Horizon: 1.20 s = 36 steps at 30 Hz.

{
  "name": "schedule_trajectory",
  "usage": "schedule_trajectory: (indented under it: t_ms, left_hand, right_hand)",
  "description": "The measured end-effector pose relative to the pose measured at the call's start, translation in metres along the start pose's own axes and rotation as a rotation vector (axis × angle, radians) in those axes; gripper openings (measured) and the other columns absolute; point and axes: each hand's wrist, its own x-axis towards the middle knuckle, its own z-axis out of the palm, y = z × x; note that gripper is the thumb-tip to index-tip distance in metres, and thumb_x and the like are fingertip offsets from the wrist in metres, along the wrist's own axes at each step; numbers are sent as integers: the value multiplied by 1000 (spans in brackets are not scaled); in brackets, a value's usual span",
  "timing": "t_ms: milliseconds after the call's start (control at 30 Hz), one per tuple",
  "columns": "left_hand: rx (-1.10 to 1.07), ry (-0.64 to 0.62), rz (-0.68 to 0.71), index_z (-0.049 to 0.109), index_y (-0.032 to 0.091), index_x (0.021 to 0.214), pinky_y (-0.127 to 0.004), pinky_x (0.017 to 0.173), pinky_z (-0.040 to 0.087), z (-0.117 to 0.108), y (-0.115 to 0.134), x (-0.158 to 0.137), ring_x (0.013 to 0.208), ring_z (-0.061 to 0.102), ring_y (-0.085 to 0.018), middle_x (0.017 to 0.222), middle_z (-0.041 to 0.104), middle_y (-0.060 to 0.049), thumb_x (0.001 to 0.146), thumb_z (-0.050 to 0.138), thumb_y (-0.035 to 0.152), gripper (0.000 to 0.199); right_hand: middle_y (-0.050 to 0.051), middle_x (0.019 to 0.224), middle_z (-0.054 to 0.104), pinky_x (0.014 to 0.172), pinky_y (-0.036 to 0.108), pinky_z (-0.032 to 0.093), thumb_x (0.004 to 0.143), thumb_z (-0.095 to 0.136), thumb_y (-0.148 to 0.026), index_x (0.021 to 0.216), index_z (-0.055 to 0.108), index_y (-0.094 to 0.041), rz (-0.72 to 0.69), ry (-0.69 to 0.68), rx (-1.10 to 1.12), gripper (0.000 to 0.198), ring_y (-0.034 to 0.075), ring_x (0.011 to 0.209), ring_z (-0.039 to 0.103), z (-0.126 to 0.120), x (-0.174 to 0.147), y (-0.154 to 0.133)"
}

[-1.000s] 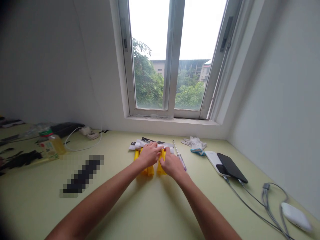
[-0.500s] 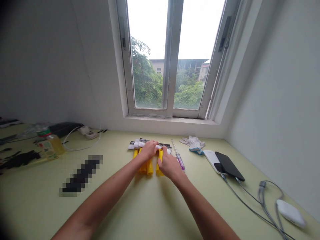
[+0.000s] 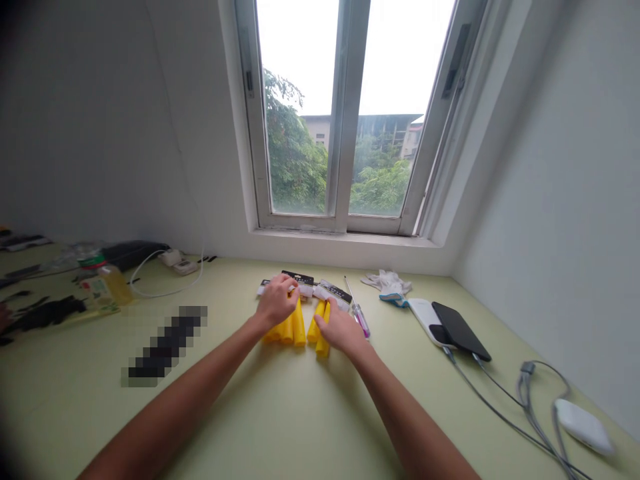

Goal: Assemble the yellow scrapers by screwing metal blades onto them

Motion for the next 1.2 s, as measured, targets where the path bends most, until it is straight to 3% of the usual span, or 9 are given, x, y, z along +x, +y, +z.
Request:
schedule_trajectory:
  t_ms: [67,200,367,533,700,933,1200]
  left_hand:
    - [10,7,-15,63,18,100,-40,93,39,-9,-11,-11,105,50,-26,108,57,-11,90,38,36,33]
    - [26,-127,99,63,24,111,-42,99,37,-5,-14,-22,115,45,-27,121,55,-8,84,47,45,38]
    - [46,-335,119,56,32,123,-61,98,32,5,-3,-27,130,29,-35,141,41,-5,84,39,54,47]
    - [13,-425,80,58,33,119,-66,94,33,1,-3,-30,137,18,-36,149,29,-3,85,33,55,47]
    - [7,-402,86,60,32,116,-61,97,35,1,-11,-33,138,19,-33,149,30,-3,86,35,54,45]
    - [9,-333,146,61,25,119,-48,111,22,-2,-52,-40,139,19,-30,148,32,-7,87,38,54,49]
    - [32,-281,114,62,25,119,-46,112,23,-19,-84,-53,138,22,-30,149,32,-6,88,41,49,45]
  right_hand:
    - [16,114,62,79,37,43,87,31,-59,142,26,-23,20,19,1,66,30,100,61,2,3,-4]
    - [20,121,53,74,43,44,84,28,-66,142,27,-30,74,13,-50,68,34,95,63,8,11,-17]
    - [17,119,53,71,39,45,84,42,-51,139,31,-32,66,-5,-73,60,29,85,66,11,16,-24]
    - [12,107,58,71,36,44,87,38,-45,126,46,-30,31,13,-61,43,26,83,64,13,13,-22]
    - [12,105,56,68,34,43,87,37,-42,116,53,-27,-16,35,-45,37,25,81,63,16,12,-28]
    - [10,107,55,67,33,43,84,41,-48,112,54,-26,-102,75,2,38,23,79,63,31,13,-52]
    - [11,107,57,69,34,45,83,44,-48,111,55,-23,-195,111,38,39,24,82,63,41,15,-87]
